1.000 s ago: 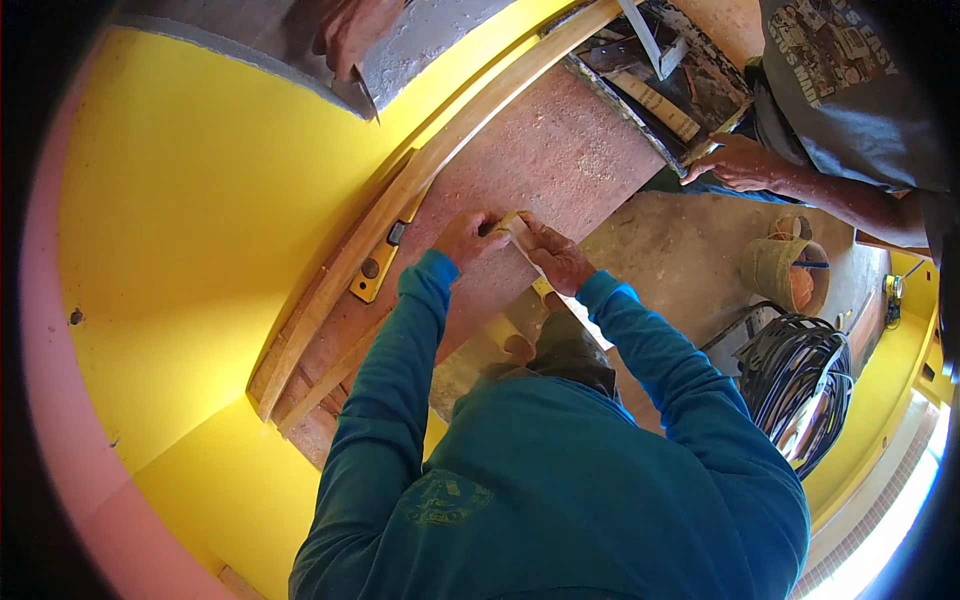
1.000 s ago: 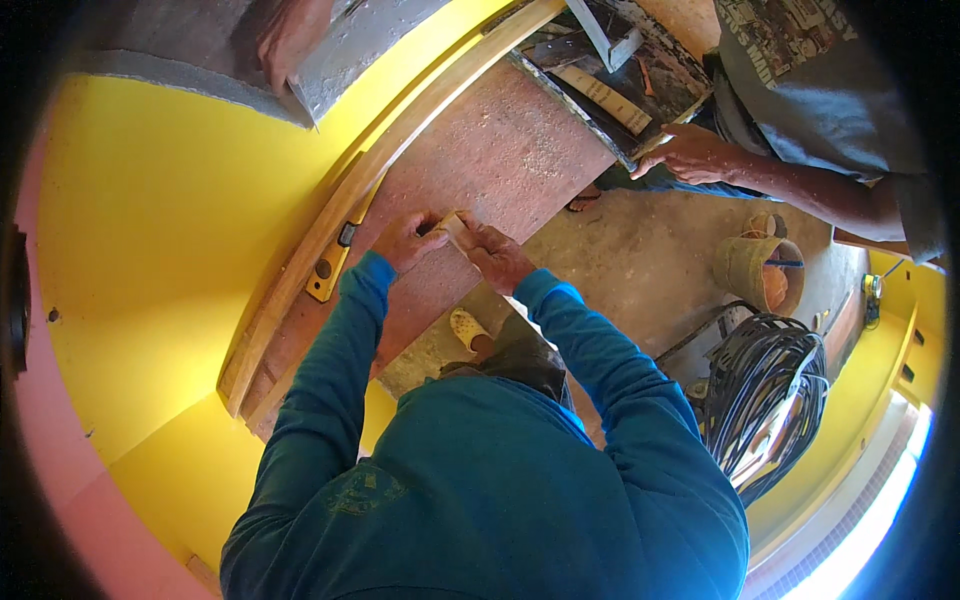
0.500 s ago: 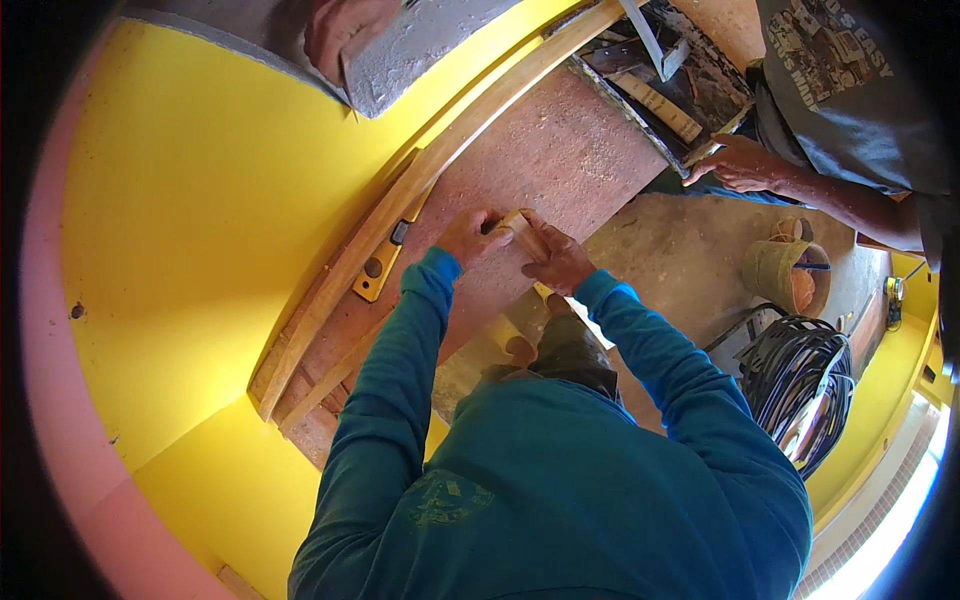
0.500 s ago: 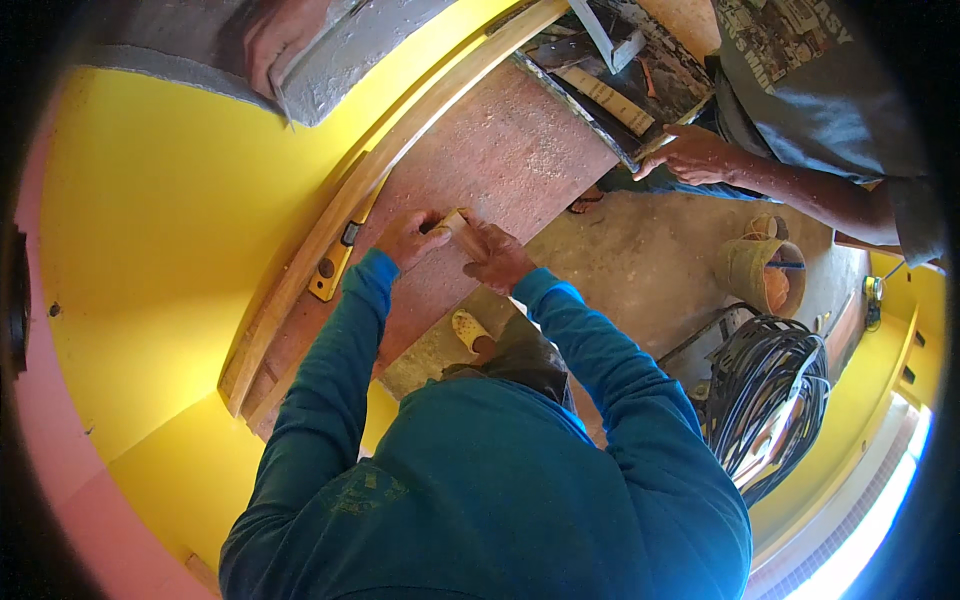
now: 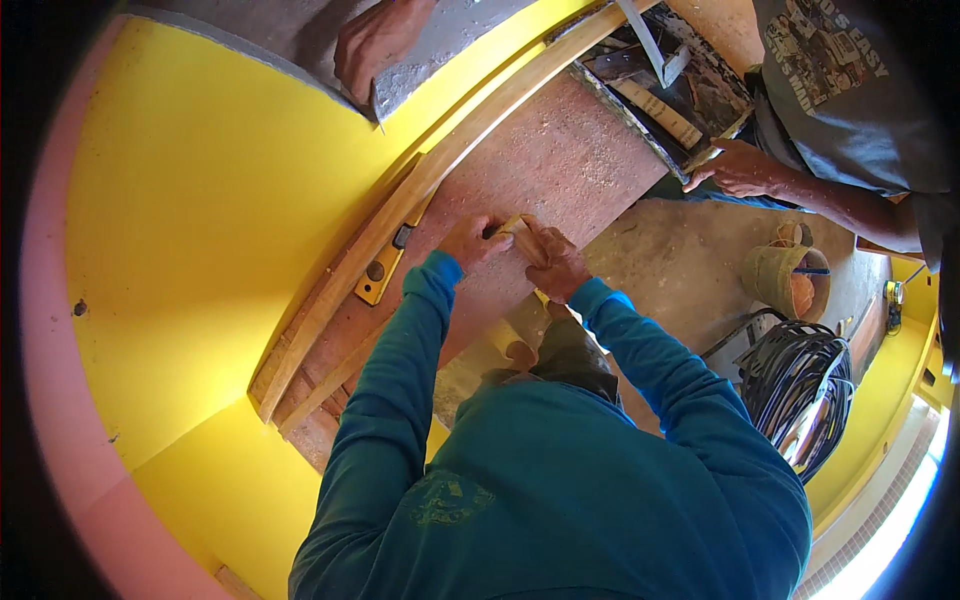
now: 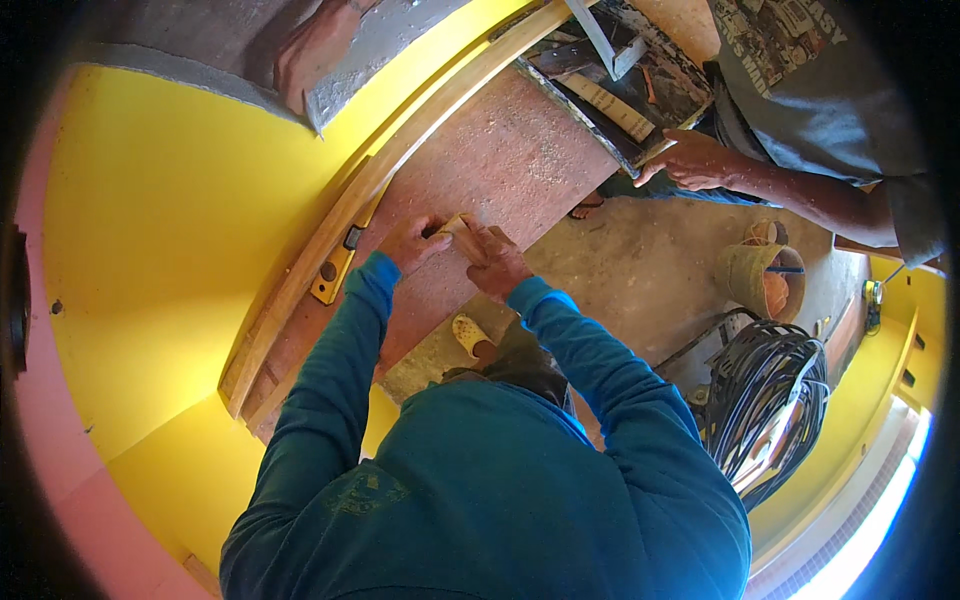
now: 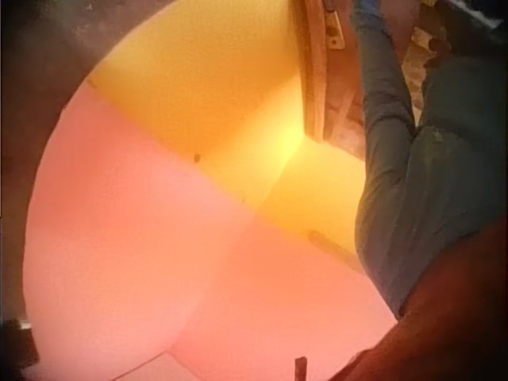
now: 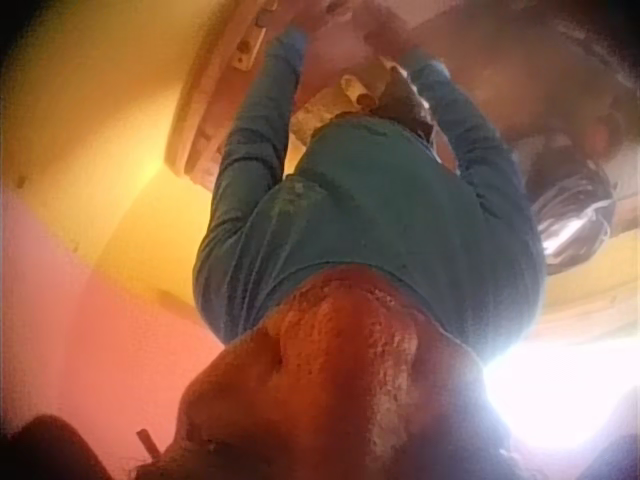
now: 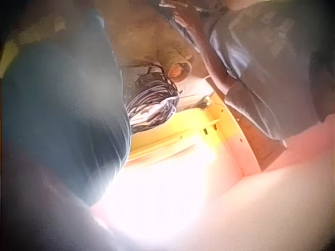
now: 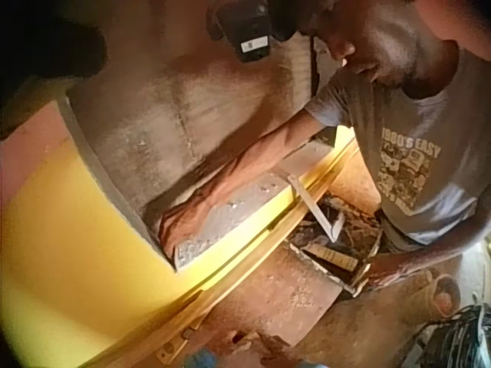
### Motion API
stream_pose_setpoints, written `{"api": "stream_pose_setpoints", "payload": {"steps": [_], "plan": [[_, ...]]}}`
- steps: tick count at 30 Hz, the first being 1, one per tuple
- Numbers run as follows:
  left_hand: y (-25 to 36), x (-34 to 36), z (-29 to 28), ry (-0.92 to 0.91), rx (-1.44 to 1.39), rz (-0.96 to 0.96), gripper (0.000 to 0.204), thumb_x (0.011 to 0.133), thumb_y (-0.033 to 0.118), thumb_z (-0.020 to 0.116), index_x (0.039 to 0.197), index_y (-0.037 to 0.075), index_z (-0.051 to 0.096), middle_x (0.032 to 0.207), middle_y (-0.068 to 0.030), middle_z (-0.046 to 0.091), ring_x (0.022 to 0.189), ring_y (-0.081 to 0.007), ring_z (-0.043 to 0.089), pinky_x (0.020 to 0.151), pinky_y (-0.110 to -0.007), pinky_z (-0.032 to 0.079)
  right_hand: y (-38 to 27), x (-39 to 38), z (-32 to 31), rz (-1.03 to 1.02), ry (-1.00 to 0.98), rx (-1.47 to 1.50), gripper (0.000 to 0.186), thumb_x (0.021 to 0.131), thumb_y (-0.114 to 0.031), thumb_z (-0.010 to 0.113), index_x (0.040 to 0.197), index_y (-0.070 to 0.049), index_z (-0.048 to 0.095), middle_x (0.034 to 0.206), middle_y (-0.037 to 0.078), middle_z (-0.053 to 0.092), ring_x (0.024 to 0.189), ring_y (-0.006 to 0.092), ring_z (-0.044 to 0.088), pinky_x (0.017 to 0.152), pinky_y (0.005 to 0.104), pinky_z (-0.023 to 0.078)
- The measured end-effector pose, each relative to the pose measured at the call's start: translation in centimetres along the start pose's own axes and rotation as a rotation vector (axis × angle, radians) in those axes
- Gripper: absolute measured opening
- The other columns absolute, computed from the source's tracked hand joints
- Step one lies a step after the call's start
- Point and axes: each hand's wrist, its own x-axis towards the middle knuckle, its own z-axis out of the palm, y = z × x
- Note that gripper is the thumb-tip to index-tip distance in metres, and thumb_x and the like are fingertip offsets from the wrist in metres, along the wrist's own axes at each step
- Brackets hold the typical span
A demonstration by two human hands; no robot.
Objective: The person saws a piece of wood by hand and then hammers nails into wood pieces to assemble a frame.
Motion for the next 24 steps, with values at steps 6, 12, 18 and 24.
{"api": "stream_pose_setpoints", "payload": {"steps": [6,12,18,24], "plan": [[0.7,-0.2,0.0,0.023,-0.038,-0.013,0.028,0.072,0.017,0.052,0.092,-0.002,0.051,0.084,-0.0082,0.055,0.078,-0.0148,0.050,0.070,-0.026,0.039,-0.1,-0.1,0.1,-0.100,0.099,-0.077,0.067,0.058,-0.006,0.052,0.120,-0.014,0.029,0.096,0.015,0.040,0.086,0.0318,0.044,0.077,0.0353,0.040],[-0.3,0.4,0.4,0.016,-0.069,0.013,0.035,0.065,0.016,0.059,0.094,-0.002,0.051,0.087,-0.0103,0.055,0.079,-0.0158,0.052,0.072,-0.027,0.040,-0.4,-0.1,-0.4,-0.043,0.031,-0.118,0.065,0.058,-0.008,0.051,0.119,-0.011,0.028,0.101,0.016,0.040,0.087,0.0322,0.042,0.078,0.0359,0.039],[-0.3,-0.3,0.1,0.038,0.002,-0.041,0.045,0.056,0.018,0.065,0.095,-0.001,0.051,0.089,-0.0113,0.056,0.081,-0.0173,0.053,0.072,-0.028,0.041,-0.3,0.3,0.2,-0.237,0.071,-0.210,0.067,0.056,-0.007,0.052,0.119,-0.011,0.030,0.094,0.016,0.044,0.087,0.0323,0.045,0.078,0.0356,0.038],[0.9,-1.7,0.6,0.169,0.228,0.023,0.051,0.055,0.016,0.067,0.099,0.000,0.048,0.092,-0.0157,0.053,0.084,-0.0268,0.052,0.073,-0.032,0.041,-0.2,0.1,0.3,-0.060,0.078,-0.115,0.067,0.055,-0.011,0.054,0.118,-0.012,0.032,0.094,0.017,0.044,0.083,0.0325,0.046,0.073,0.0368,0.040]]}}
